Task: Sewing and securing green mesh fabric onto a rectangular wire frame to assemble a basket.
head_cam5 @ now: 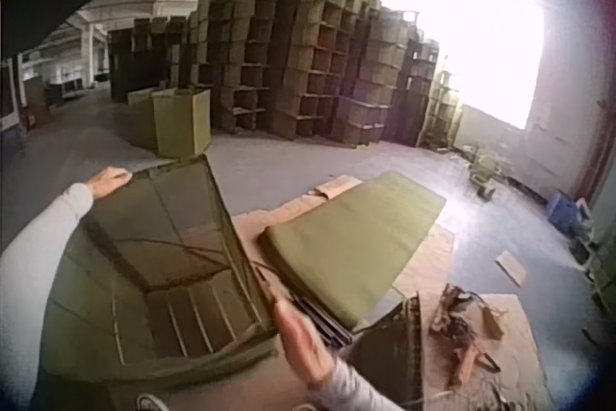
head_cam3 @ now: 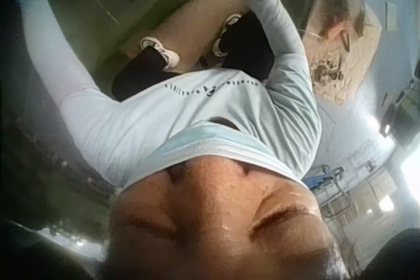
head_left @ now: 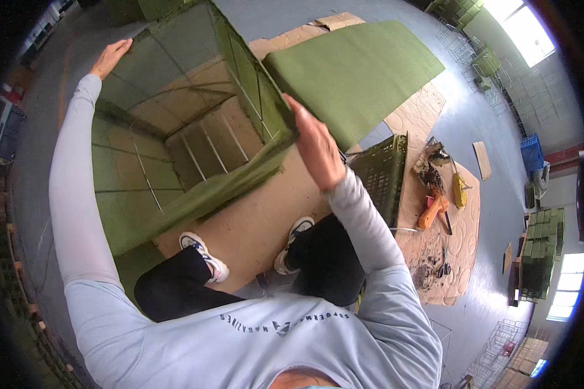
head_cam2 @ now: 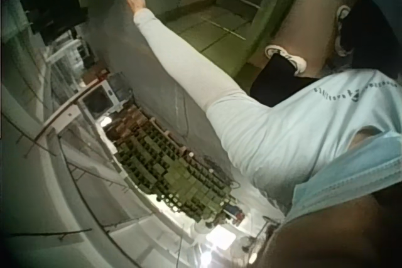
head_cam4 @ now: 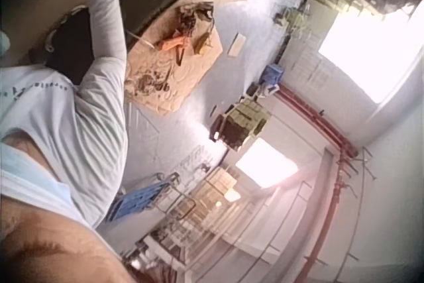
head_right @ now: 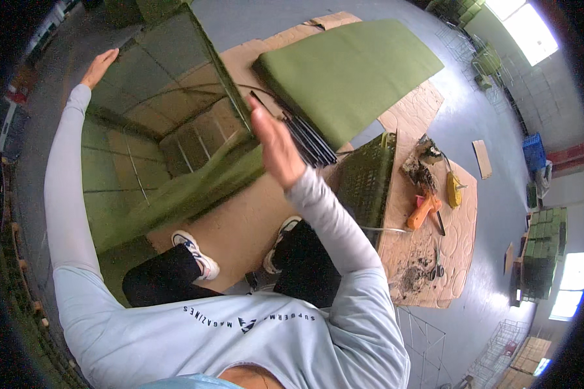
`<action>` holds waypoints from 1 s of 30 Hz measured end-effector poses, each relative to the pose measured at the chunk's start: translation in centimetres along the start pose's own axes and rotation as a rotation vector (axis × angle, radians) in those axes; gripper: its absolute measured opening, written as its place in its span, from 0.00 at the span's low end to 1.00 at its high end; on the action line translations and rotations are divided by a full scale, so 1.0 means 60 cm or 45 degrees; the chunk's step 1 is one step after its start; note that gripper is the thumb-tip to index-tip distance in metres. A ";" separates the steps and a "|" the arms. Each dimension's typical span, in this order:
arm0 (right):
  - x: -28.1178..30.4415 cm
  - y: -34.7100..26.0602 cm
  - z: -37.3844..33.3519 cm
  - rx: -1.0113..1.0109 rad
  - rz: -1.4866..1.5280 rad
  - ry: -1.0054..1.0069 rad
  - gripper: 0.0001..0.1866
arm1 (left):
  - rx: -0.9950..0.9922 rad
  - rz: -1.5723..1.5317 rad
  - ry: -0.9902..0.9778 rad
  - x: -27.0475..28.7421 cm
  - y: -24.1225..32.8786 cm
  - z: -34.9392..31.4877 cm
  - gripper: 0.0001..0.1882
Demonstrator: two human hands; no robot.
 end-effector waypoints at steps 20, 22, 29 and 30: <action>0.333 -0.051 -0.356 -0.472 -0.324 1.127 0.17 | -1.325 0.037 0.308 -0.094 0.454 -0.654 0.09; 0.383 -0.090 -0.439 -0.684 -0.728 1.131 0.18 | -1.332 -0.144 0.241 -0.167 0.459 -0.696 0.11; 0.496 -0.101 -1.020 -2.022 -1.706 0.957 0.19 | -1.142 -0.248 -0.239 -0.236 0.466 -0.685 0.10; 0.472 -0.086 -1.134 -2.250 -1.657 0.821 0.19 | -1.042 -0.283 -0.328 -0.260 0.456 -0.672 0.11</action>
Point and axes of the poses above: each hand's wrist, its own z-axis towards the middle knuckle, its own x-axis out of the back of the hand, y = z × x, the point moved 3 cm from there along z, towards the middle knuckle, and after that the axes turned 3 degrees about x, right-handed, at the moved point
